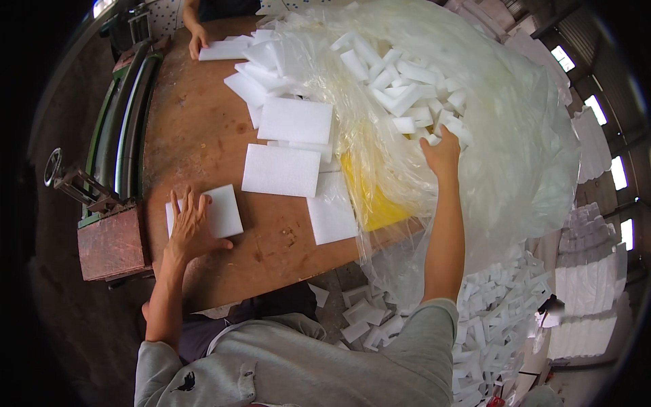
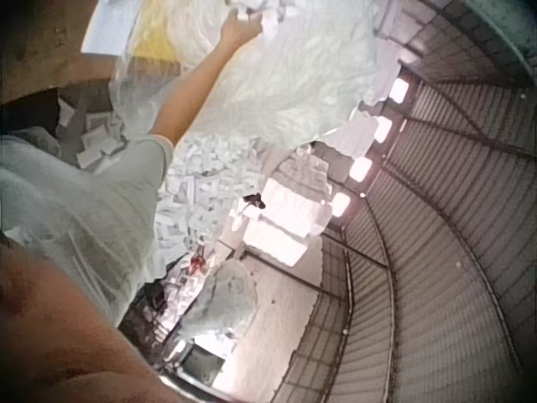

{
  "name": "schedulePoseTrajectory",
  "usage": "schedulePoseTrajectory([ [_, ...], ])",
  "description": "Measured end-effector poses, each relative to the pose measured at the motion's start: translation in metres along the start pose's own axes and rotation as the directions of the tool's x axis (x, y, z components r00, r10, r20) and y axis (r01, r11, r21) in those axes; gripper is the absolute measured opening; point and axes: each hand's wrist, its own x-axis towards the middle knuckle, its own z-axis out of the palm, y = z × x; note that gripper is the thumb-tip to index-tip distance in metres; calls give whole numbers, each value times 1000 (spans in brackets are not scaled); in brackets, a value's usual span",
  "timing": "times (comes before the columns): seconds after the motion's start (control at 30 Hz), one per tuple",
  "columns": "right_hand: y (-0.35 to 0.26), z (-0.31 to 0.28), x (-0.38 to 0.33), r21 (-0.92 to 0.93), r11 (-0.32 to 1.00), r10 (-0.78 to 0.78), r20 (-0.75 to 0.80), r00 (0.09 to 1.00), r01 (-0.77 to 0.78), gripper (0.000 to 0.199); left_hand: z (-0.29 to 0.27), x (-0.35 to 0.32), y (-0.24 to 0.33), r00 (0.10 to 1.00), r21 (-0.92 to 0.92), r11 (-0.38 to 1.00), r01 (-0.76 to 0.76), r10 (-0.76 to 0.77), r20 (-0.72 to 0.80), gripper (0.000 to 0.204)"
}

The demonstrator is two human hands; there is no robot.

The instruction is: Assembling and organizing white foam packaging blocks at a workbench.

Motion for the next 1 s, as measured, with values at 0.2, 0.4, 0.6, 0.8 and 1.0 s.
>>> schedulePoseTrajectory([
  [0.2,-3,-4,50,-285,930,301,231,925,-231,58,8,-36,1,997,-7,997,83,-83,-6,104],
  [0.4,70,-72,128,-268,945,269,321,908,-186,58,16,-37,-3,995,-25,999,49,-51,-91,101],
  [0.6,79,-106,136,-245,954,264,414,871,-172,59,16,-38,-4,994,-18,998,55,-56,-96,99],
  [0.8,23,-100,89,-189,969,234,520,821,-157,59,16,-38,-4,993,-33,998,57,-60,-106,98],
  [1.0,31,-116,104,-96,990,139,632,762,-100,59,16,-39,-5,990,-20,998,57,-59,-131,97],
])
